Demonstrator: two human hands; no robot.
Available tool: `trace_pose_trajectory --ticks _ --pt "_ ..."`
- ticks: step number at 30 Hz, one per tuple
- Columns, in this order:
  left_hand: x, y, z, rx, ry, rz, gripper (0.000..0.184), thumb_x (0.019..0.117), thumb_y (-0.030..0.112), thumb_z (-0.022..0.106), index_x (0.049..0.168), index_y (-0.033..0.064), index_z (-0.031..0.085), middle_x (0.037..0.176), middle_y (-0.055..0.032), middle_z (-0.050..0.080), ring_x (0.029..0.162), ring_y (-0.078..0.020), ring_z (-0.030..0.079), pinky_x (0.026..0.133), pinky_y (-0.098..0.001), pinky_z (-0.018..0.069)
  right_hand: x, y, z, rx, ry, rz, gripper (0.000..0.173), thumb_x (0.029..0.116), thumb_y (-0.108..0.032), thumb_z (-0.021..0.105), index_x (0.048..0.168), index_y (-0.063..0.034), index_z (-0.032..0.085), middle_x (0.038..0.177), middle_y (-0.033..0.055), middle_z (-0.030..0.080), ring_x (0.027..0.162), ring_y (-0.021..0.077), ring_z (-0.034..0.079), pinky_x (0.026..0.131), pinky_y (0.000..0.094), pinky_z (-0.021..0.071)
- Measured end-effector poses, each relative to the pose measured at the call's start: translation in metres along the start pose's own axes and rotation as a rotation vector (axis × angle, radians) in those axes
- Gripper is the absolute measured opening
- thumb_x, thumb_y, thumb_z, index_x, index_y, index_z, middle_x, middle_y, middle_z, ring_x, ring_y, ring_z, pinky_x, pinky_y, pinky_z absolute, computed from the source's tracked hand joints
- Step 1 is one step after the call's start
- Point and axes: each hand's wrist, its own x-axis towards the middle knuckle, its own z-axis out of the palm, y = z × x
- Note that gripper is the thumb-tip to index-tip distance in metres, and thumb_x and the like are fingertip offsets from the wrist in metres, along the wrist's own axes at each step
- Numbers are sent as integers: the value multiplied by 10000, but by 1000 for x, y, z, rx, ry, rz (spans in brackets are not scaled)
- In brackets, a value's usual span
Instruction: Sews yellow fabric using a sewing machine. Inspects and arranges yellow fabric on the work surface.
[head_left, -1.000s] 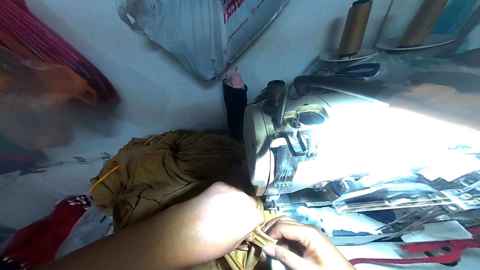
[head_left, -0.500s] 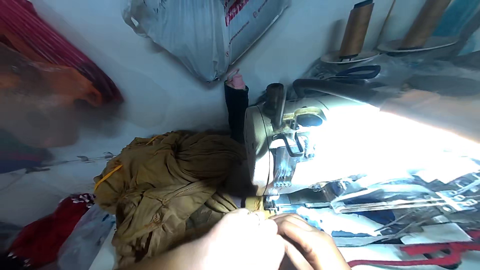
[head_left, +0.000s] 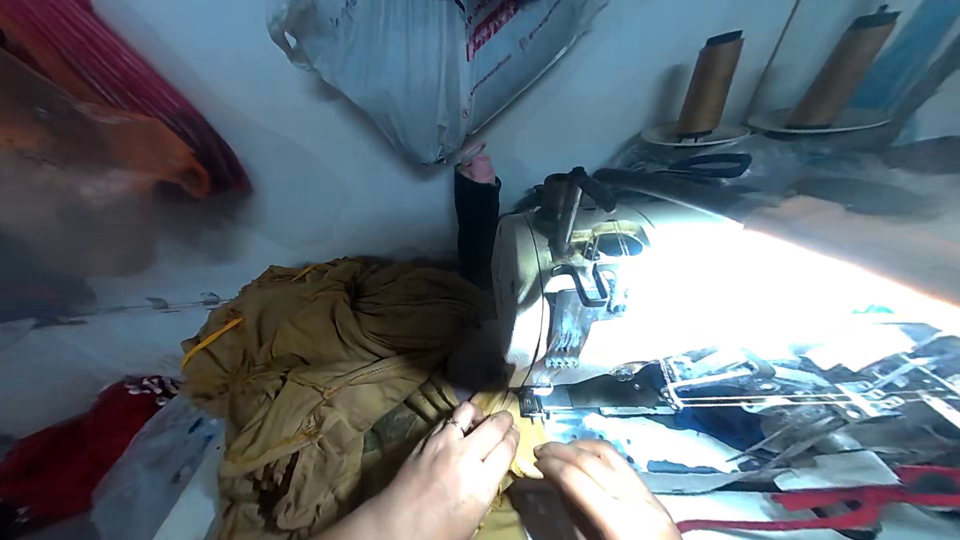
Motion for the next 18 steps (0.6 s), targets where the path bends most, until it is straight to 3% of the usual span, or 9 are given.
trace_pose_trajectory --ticks 7,12,15,18 --pt "0 7 7 126 37 -58 337 924 6 545 1195 78 730 1229 -54 727 1026 -258 691 804 -309 576 2 -2 3 -58 -2 29 188 958 -1 608 1042 -54 768 1142 84 754 1046 261 695 922 324 550" --pt "13 19 15 212 39 -196 344 877 7 594 1181 56 748 1214 -61 734 1055 -269 703 810 -332 590 10 -12 2 -201 -77 59 237 963 5 586 1133 -20 750 1212 120 730 1022 286 701 873 337 567" --pt "14 24 16 187 49 -267 351 857 -4 626 1180 53 751 1211 -67 732 1073 -283 698 843 -353 591 9 -18 4 -206 -81 88 267 955 17 584 1182 17 726 1235 165 712 1046 329 692 905 359 559" --pt "14 29 19 126 80 -336 370 845 -17 645 1190 66 753 1227 -53 729 1092 -286 691 863 -371 589 -1 -22 5 -119 -42 122 268 985 -83 621 1208 33 713 1237 211 700 1092 376 674 968 420 537"
